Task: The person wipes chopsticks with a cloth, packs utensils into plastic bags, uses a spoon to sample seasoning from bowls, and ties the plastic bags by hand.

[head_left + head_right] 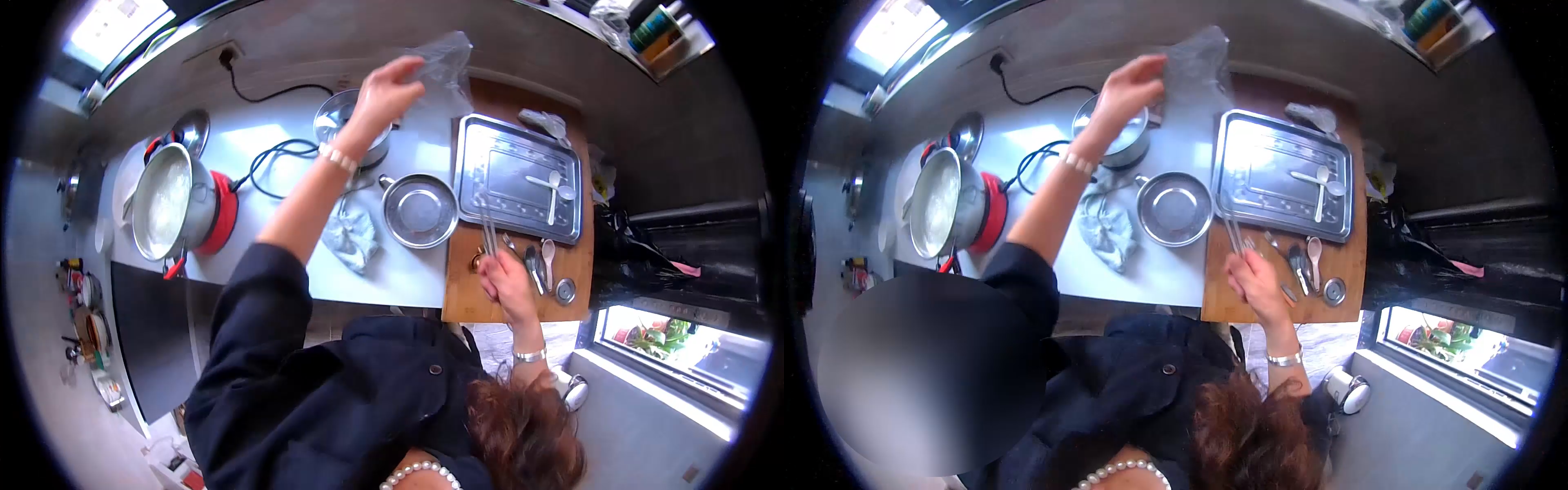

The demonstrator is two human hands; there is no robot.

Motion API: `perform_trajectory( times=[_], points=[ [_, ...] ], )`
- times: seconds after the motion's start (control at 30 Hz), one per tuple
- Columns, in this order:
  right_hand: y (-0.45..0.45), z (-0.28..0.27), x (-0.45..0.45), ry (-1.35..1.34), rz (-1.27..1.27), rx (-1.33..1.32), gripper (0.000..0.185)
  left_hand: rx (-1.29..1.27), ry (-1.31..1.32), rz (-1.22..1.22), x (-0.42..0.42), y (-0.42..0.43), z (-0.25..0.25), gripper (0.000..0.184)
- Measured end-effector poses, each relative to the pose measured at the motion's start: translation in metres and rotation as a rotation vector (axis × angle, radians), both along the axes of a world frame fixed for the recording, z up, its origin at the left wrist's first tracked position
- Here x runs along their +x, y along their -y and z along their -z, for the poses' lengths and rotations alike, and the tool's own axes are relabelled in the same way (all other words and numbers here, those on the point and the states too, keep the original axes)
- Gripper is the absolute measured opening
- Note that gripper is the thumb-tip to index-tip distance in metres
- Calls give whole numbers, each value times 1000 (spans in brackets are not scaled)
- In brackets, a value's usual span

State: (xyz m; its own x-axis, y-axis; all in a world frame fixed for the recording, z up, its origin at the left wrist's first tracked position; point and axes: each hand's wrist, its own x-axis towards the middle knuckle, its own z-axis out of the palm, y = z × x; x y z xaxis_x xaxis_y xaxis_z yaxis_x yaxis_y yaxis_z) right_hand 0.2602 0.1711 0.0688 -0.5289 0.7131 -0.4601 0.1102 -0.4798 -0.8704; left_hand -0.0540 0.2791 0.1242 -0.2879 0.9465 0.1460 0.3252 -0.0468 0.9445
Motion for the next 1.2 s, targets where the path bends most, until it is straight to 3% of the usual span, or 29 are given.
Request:
perform_trajectory(
  times=[0.03, 0.13, 0.2, 0.3, 0.4, 0.5, 0.57, 0.63, 0.7, 0.73, 0.77, 0.87, 0.93, 0.97, 1.0, 1.07, 1.13, 1.2],
  points=[
    [9, -2, 16, 7, 51, 21, 21, 105, -202, -39, -8, -35, 17, 47],
    [28, -3, 49, 16, 190, 61, 26, 111, -666, -126, -32, -122, 53, 53],
    [39, -1, 68, 44, 248, 33, 30, 98, -888, -179, -47, -154, 78, 40],
    [51, 6, 91, 107, 338, 30, 28, -299, -661, -221, -25, -148, 55, 24],
    [48, 9, 102, 75, 465, 52, 21, -45, -420, -41, -19, -167, 43, 15],
    [21, -7, 96, 113, 574, 127, 20, -2, -47, 122, 15, -141, -32, 16],
    [-5, -17, 82, 124, 643, 316, 27, -14, 220, 181, 34, -121, -63, 21],
    [-33, -32, 65, -109, 696, 421, 37, -48, 438, 129, 59, -103, -85, 28],
    [-54, -51, 47, -143, 636, 598, 51, -144, 600, 263, 70, -98, -79, 33],
    [-65, -55, 34, -285, 676, 667, 63, -198, 681, 327, 75, -93, -71, 36],
    [-74, -58, 28, -279, 647, 704, 72, -149, 577, 242, 89, -78, -61, 35],
    [-90, -74, 0, -220, 760, 781, 53, -214, 468, 143, 127, -42, -43, 33],
    [-91, -79, 17, -270, 717, 540, 35, -194, 301, 156, 130, -26, -41, 37],
    [-99, -71, 21, -359, 838, 474, 25, -182, 202, 165, 121, -25, -36, 38],
    [-101, -62, 42, -547, 719, 408, 23, -174, 109, 172, 113, -20, -32, 39],
    [-93, -79, 49, -435, 833, 376, 18, -277, -10, 150, 92, -16, -31, 40],
    [-92, -81, 57, -396, 742, 413, 16, 72, -333, -11, 86, -10, -22, 38],
    [-88, -86, 54, -301, 670, 472, 16, 445, -174, 150, 107, 9, -29, 36]
  ],
)
